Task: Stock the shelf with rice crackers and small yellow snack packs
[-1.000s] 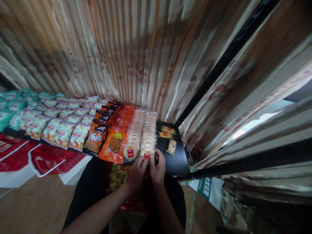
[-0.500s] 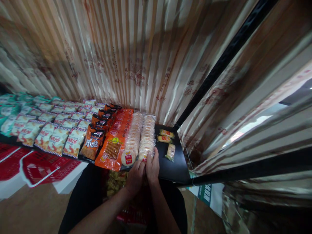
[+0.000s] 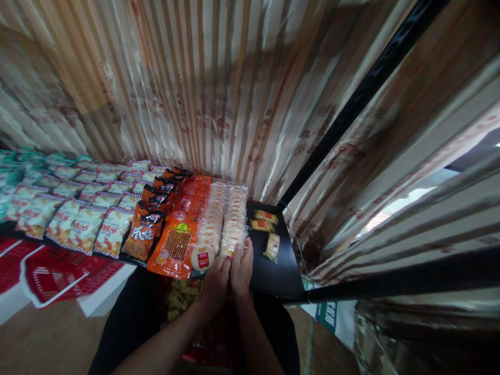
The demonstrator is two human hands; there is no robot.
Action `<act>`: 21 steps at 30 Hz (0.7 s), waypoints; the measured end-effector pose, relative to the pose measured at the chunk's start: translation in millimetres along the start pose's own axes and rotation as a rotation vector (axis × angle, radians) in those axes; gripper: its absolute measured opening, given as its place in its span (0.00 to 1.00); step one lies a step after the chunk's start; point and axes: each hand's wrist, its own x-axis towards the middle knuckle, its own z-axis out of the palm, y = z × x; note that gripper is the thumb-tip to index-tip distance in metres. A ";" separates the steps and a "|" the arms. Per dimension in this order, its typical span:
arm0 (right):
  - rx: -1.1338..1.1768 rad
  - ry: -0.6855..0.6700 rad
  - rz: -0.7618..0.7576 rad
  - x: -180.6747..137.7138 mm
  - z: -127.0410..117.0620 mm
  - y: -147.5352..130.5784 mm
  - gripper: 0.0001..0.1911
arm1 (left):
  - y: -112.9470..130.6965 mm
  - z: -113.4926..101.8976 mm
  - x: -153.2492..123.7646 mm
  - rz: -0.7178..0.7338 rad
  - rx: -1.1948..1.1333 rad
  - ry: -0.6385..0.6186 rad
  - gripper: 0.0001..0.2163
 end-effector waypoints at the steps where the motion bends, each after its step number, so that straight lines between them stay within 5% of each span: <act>1: -0.002 0.002 -0.003 0.7 0.8 0.0 0.32 | 0.1 -0.6 0.6 -0.008 -0.002 -0.008 0.12; 15: 0.008 0.001 0.017 1.5 0.4 0.2 0.34 | -7.7 15.5 -1.2 0.060 0.075 0.077 0.13; 21: -0.106 0.142 -0.247 -6.2 -4.9 1.6 0.31 | -6.2 11.4 -3.5 0.146 0.077 0.127 0.12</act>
